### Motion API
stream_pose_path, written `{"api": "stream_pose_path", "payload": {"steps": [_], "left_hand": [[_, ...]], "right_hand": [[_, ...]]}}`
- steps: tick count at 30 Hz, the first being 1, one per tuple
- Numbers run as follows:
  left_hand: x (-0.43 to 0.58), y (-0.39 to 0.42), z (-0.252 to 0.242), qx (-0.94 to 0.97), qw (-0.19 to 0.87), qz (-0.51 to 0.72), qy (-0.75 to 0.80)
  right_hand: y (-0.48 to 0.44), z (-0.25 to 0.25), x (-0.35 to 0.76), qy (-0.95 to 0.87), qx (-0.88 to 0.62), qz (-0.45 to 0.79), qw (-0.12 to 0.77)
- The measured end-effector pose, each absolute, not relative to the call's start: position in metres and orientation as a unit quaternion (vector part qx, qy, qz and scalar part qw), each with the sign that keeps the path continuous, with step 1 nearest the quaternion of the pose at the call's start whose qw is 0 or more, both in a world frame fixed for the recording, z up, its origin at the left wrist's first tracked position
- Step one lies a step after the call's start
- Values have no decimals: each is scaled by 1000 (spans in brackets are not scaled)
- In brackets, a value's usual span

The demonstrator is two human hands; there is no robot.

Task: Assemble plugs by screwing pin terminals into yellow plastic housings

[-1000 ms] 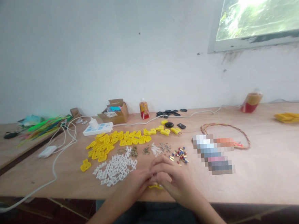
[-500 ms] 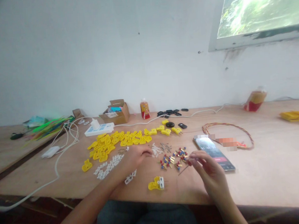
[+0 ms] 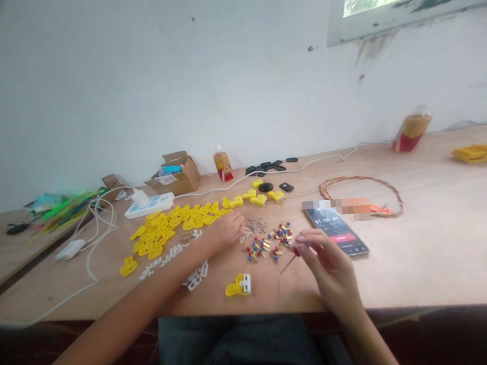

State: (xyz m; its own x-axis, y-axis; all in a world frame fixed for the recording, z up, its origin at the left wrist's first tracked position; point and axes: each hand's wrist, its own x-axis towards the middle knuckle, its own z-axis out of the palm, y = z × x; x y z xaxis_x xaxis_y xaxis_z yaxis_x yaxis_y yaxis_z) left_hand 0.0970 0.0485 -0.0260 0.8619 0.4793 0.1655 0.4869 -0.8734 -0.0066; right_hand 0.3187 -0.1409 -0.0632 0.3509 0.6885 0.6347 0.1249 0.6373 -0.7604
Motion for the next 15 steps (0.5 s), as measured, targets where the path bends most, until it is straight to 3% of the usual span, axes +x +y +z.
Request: {"api": "stream_pose_path", "payload": {"steps": [15], "left_hand": [[99, 41, -16, -940, 66, -106, -318]], "right_hand": [[-140, -65, 319, -506, -389, 209, 741]]}}
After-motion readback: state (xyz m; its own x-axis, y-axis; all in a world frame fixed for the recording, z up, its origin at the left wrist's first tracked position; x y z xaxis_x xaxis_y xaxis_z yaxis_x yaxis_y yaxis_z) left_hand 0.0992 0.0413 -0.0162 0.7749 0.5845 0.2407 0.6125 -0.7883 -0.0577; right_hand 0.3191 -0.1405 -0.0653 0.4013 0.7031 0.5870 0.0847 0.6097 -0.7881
